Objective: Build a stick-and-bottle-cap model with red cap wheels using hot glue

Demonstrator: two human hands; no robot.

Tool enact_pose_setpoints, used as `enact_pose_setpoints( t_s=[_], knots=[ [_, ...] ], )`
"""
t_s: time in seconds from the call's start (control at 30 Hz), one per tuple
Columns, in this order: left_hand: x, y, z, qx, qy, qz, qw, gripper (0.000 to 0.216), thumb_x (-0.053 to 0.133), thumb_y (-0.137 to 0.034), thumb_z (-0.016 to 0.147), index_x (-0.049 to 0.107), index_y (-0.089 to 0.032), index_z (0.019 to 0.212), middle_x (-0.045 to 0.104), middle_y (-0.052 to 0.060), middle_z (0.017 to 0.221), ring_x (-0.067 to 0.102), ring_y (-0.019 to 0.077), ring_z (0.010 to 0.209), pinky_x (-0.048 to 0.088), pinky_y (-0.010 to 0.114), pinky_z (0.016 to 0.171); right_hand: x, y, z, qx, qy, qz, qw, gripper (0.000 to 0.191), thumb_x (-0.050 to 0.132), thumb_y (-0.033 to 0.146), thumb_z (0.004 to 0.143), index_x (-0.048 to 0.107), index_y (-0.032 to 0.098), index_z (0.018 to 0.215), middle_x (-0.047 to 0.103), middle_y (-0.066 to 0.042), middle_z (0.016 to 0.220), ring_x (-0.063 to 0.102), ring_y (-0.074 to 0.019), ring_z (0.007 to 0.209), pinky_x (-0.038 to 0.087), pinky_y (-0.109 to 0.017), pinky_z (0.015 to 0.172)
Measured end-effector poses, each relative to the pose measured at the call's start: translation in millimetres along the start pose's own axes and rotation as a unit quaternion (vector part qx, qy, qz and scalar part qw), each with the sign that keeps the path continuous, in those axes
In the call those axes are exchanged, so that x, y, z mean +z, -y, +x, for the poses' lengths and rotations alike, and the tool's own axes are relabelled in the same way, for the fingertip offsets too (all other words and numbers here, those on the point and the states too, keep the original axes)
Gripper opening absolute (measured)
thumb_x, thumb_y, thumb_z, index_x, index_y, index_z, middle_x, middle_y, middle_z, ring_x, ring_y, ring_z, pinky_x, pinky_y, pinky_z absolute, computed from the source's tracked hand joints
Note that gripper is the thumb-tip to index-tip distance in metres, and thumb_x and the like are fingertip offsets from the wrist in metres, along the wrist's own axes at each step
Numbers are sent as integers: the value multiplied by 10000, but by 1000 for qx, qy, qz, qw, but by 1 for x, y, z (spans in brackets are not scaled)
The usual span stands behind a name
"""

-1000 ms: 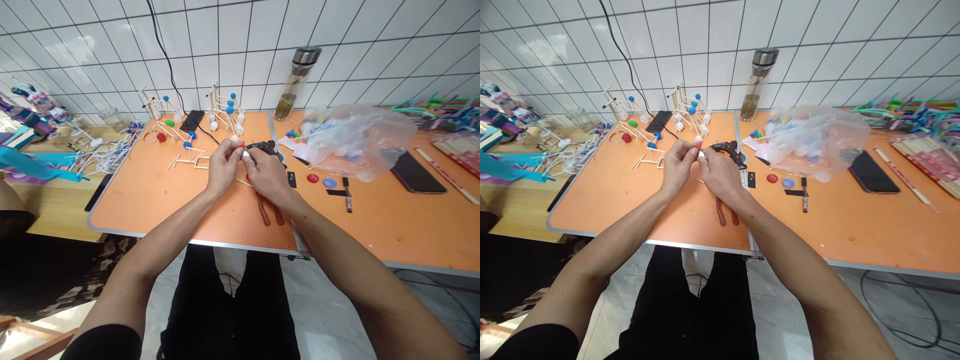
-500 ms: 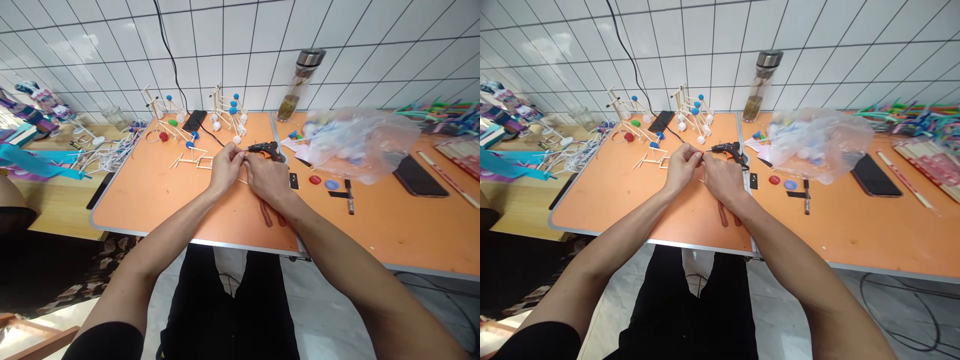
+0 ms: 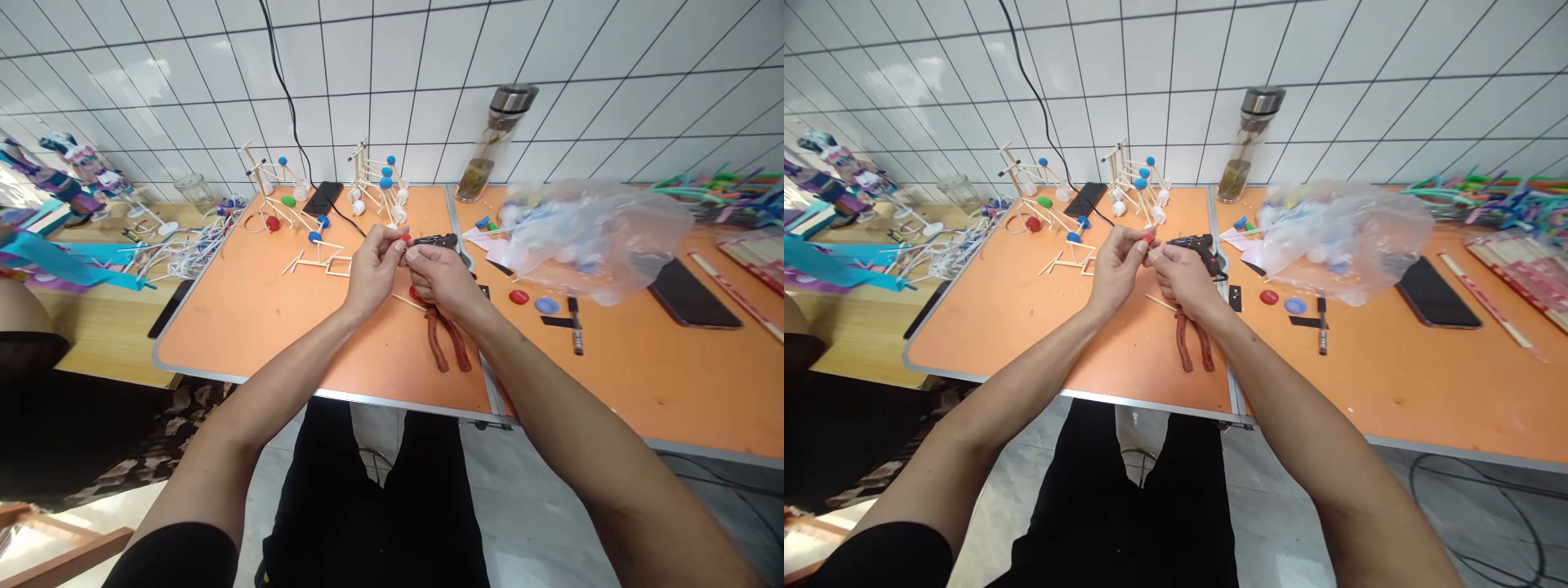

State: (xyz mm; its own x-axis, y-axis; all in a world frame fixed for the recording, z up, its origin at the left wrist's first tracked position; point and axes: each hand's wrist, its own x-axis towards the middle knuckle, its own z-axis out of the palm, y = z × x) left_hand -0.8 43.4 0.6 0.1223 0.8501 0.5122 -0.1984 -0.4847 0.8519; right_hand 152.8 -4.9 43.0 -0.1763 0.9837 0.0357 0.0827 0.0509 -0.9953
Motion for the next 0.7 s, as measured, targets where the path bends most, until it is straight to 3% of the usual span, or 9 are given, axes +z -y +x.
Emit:
enact_pose_setpoints(
  t_s=[0.07,0.17,0.27,0.37,0.43,0.47,0.53,0.6,0.7],
  knots=[
    [-1,2,-2,-1,-10,40,999,408,765,-662,1022,716,-259,1072,840,59,1089,793,188,966,634,344,918,7,-6,-1,-73,-92,-201,973,307,578,501,1071,600,241,909,554,-1,721,475,-176,626,322,-302,612],
    [0,1,-4,-5,-25,86,996,345,761,-603,1041,708,-263,1025,829,38,1046,789,186,970,621,327,919,14,-9,-6,-90,-151,-473,863,324,464,411,1135,711,203,1102,771,-139,969,657,-283,840,357,-355,725],
    [1,0,-5,-12,-28,73,997,350,775,-599,1032,702,-259,993,820,26,1003,786,175,926,625,318,893,18,-8,-12,-67,-157,-550,817,390,412,401,1157,721,181,1247,795,-181,1018,673,-309,839,340,-371,731],
    [1,-1,-5,-11,-19,32,999,399,800,-640,1005,714,-250,1011,835,46,1065,809,192,999,639,343,937,14,-3,-13,-85,-142,-404,900,324,491,451,1135,693,208,1065,726,-109,888,598,-239,750,349,-336,674],
    [2,-4,-4,-4,-5,1,1000,437,809,-673,989,721,-248,1034,839,57,1083,814,200,1008,642,367,953,6,2,-11,-50,-69,-182,980,330,590,532,1094,626,235,954,551,1,701,437,-160,590,308,-288,572],
    [2,-6,-4,1,3,-14,1000,448,810,-683,985,722,-248,1046,840,57,1089,813,196,997,642,377,961,1,6,-10,-12,-10,-60,998,342,632,558,1072,599,245,939,434,56,639,321,-127,524,264,-265,520],
    [2,-10,-3,15,14,-40,999,456,813,-689,982,720,-250,1064,842,55,1129,807,181,968,639,387,981,-9,13,-8,70,117,126,983,309,652,541,1063,568,260,969,259,125,597,119,-94,468,172,-232,457],
    [2,-12,-2,26,16,-54,998,453,819,-680,981,713,-248,1065,842,53,1176,801,169,954,635,386,999,-15,18,-6,109,187,186,958,254,584,491,1095,538,267,984,198,140,594,30,-95,467,137,-223,441],
    [1,-8,-1,20,3,-36,999,388,822,-607,1004,701,-240,1027,839,40,1095,783,161,906,626,353,941,-8,13,-4,78,109,28,991,270,443,480,1135,530,274,984,221,115,600,107,-127,467,201,-253,465]
  ],
)
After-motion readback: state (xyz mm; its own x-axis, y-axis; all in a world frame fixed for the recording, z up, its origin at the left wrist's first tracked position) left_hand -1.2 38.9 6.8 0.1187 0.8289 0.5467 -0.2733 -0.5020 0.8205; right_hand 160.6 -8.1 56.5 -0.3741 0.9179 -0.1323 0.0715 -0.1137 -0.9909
